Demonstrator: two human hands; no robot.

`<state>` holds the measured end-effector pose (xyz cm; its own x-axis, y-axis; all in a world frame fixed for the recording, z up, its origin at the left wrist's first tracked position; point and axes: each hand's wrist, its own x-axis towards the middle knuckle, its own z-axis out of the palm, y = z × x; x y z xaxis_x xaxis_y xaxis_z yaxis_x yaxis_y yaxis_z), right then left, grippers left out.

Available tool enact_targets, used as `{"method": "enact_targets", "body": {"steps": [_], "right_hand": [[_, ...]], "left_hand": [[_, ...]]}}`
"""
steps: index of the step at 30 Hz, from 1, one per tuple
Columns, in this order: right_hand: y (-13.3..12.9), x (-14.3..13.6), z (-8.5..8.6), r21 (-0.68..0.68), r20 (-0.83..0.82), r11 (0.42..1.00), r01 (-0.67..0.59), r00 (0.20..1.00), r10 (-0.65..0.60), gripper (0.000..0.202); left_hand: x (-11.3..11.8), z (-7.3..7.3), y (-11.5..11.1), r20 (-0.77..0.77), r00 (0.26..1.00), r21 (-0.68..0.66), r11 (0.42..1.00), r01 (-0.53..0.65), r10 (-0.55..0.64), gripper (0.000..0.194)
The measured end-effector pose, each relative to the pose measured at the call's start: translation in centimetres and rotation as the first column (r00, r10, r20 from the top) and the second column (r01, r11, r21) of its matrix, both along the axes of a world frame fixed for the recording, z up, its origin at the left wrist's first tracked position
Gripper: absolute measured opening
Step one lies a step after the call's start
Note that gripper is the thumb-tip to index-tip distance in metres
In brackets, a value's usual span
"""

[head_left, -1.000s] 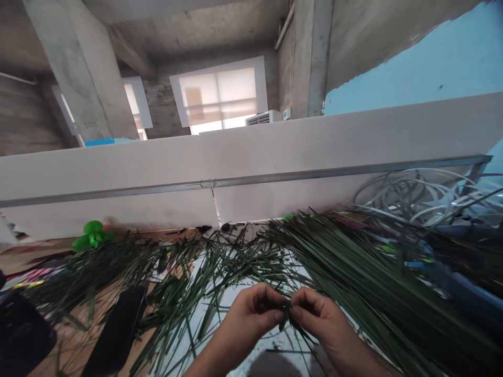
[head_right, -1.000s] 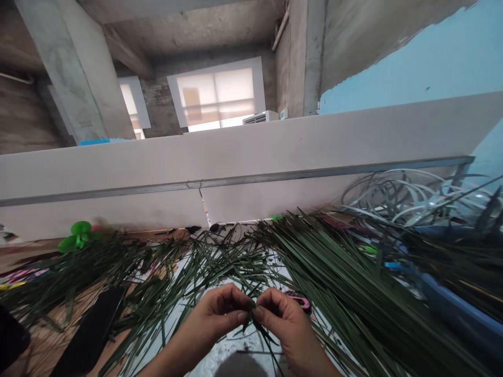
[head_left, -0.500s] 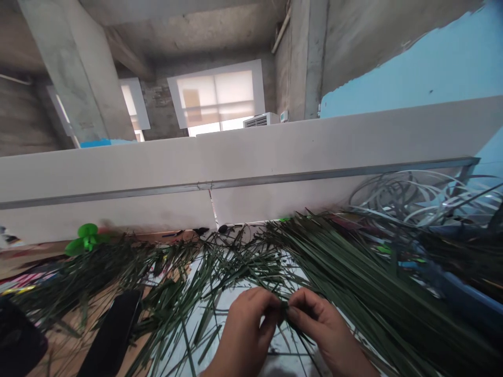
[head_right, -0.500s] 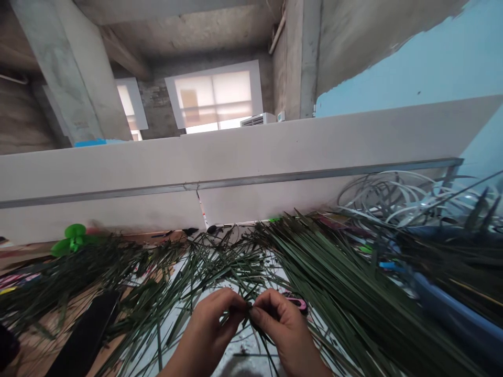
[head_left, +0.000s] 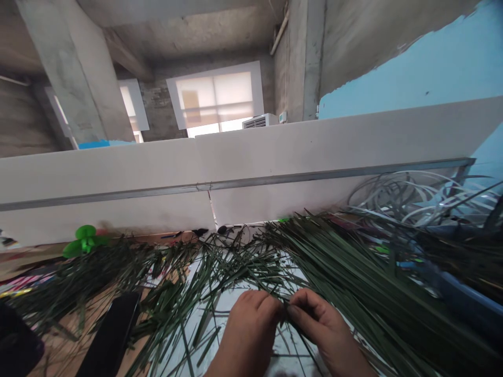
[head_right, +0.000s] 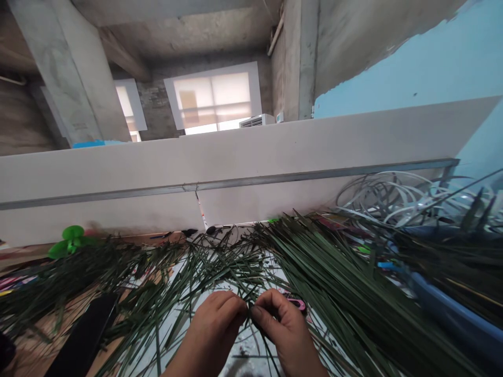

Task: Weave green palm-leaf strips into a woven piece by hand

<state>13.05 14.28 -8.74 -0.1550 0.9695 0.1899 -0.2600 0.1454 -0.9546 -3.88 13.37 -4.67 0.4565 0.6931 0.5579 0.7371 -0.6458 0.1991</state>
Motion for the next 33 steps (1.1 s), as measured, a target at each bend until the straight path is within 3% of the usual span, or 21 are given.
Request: {"method": "enact_targets", "body": {"steps": [6,11,13,15,23,33], "right_hand": [[-0.2,0.1,0.5,-0.005,0.037,0.999,0.034,0.999,-0.033,0.028],[-0.1,0.0,0.5,0.017,0.074,1.0,0.016,0.997,-0.017,0.026],[0.0,0.0,0.5,0.039,0.09,0.999,0.013,0.996,-0.017,0.024],[-0.1,0.1,0.6,0.059,0.105,0.998,0.019,0.994,-0.025,0.024],[-0.3,-0.1,1.0,0.033,0.113,0.999,0.019,0.993,-0.023,0.022],[0.0,-0.2,0.7,0.071,0.136,0.997,0.016,0.99,-0.026,0.017]], "left_hand": [[-0.3,0.9,-0.1,0.218,0.975,-0.258,0.961,0.103,-0.046,0.014],[-0.5,1.4,-0.1,0.46,0.887,-0.529,0.816,0.233,0.045,0.008],[-0.5,1.5,-0.1,0.54,0.838,-0.576,0.762,0.297,0.082,0.005],[-0.4,1.6,0.0,0.598,0.797,-0.57,0.744,0.348,0.085,0.006],[-0.3,1.2,-0.1,0.599,0.79,-0.502,0.829,0.246,0.128,0.006],[-0.4,0.9,-0.1,0.447,0.893,-0.355,0.927,0.124,0.051,0.014]]}}
